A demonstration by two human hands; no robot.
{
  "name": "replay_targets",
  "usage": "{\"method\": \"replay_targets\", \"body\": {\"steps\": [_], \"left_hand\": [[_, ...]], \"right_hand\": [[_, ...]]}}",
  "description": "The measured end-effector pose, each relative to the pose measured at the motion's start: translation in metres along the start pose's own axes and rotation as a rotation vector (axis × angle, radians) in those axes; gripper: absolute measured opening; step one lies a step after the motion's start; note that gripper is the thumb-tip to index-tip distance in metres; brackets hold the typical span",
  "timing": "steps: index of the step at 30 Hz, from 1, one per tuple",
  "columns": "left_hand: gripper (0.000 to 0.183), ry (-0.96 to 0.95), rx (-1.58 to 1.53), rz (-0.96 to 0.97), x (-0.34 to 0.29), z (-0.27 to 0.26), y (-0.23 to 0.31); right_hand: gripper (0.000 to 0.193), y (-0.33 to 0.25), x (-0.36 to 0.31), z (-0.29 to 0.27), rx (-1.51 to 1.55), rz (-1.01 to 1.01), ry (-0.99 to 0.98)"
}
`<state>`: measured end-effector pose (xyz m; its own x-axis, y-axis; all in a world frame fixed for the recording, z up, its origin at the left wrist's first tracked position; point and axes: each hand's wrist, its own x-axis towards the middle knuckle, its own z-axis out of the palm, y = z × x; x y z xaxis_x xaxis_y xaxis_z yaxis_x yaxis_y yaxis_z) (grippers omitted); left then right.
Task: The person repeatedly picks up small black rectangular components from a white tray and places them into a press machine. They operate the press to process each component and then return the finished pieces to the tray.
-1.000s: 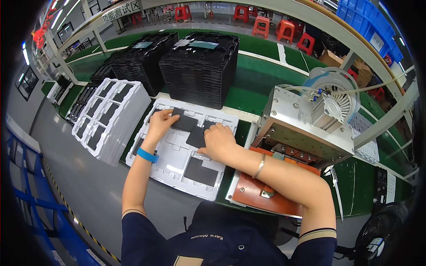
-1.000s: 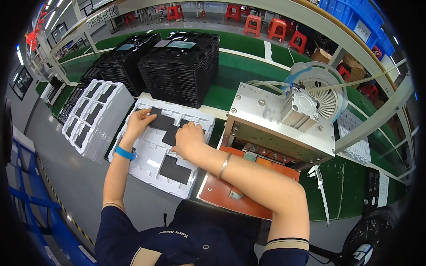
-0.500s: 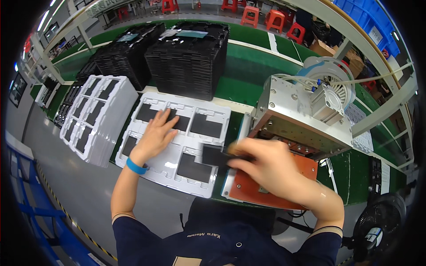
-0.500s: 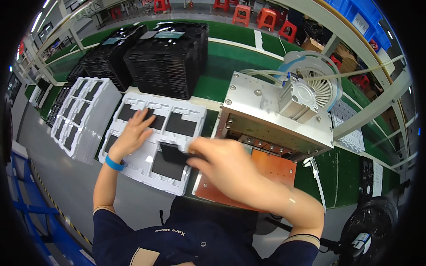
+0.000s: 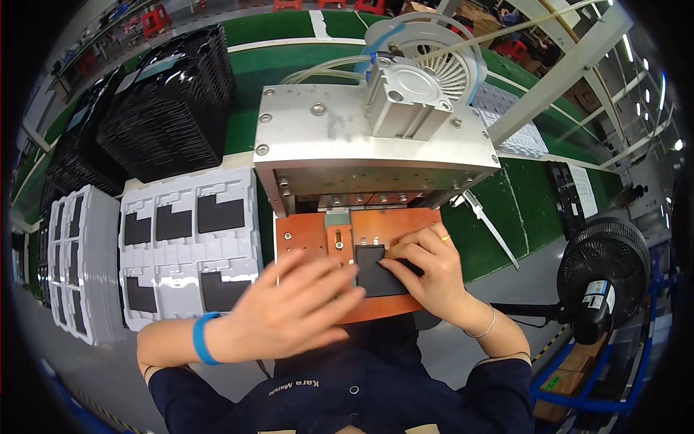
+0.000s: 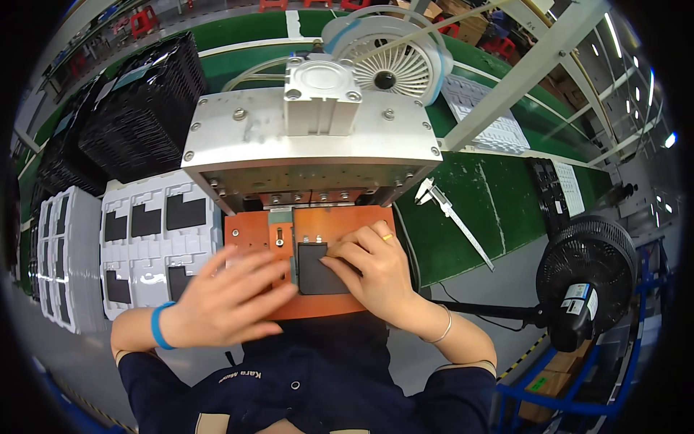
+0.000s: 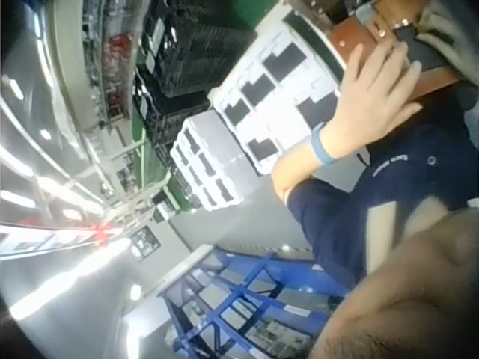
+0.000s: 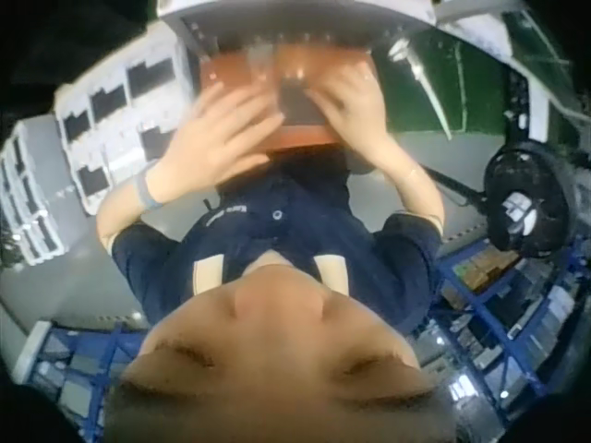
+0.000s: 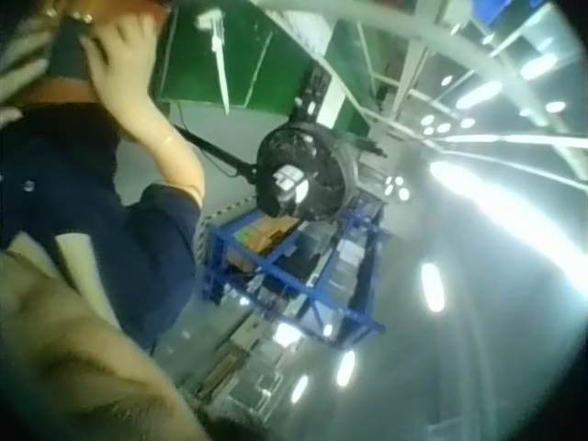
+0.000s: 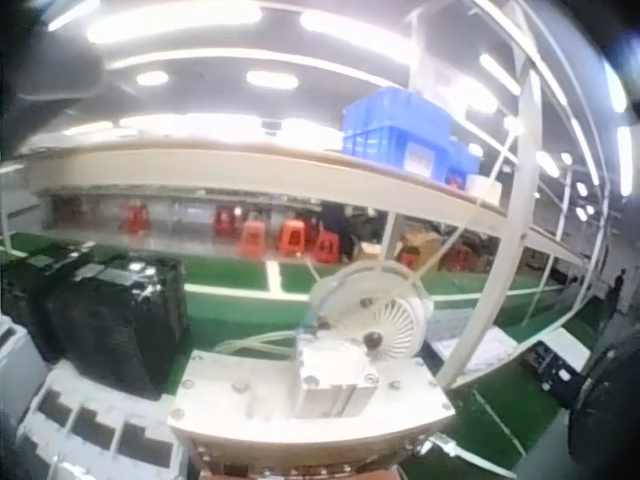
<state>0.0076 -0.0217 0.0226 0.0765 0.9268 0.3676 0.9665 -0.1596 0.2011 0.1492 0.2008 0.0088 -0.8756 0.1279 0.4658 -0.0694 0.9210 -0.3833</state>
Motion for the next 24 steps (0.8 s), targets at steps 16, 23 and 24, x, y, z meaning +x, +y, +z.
{"method": "replay_targets", "body": {"steps": [16,23,24], "left_hand": [[0.065,-0.214,-0.079,0.025,0.009,0.031,0.005],[0.070,-0.202,-0.102,0.025,0.010,0.031,0.004],[0.069,-0.202,-0.087,0.021,0.011,0.031,0.004]], "right_hand": [[0.033,-0.009,0.010,0.011,-0.187,-0.032,-0.103],[0.036,0.002,0.004,0.013,-0.088,-0.121,-0.121],[0.036,0.002,0.006,0.015,-0.085,-0.104,-0.114]]}}
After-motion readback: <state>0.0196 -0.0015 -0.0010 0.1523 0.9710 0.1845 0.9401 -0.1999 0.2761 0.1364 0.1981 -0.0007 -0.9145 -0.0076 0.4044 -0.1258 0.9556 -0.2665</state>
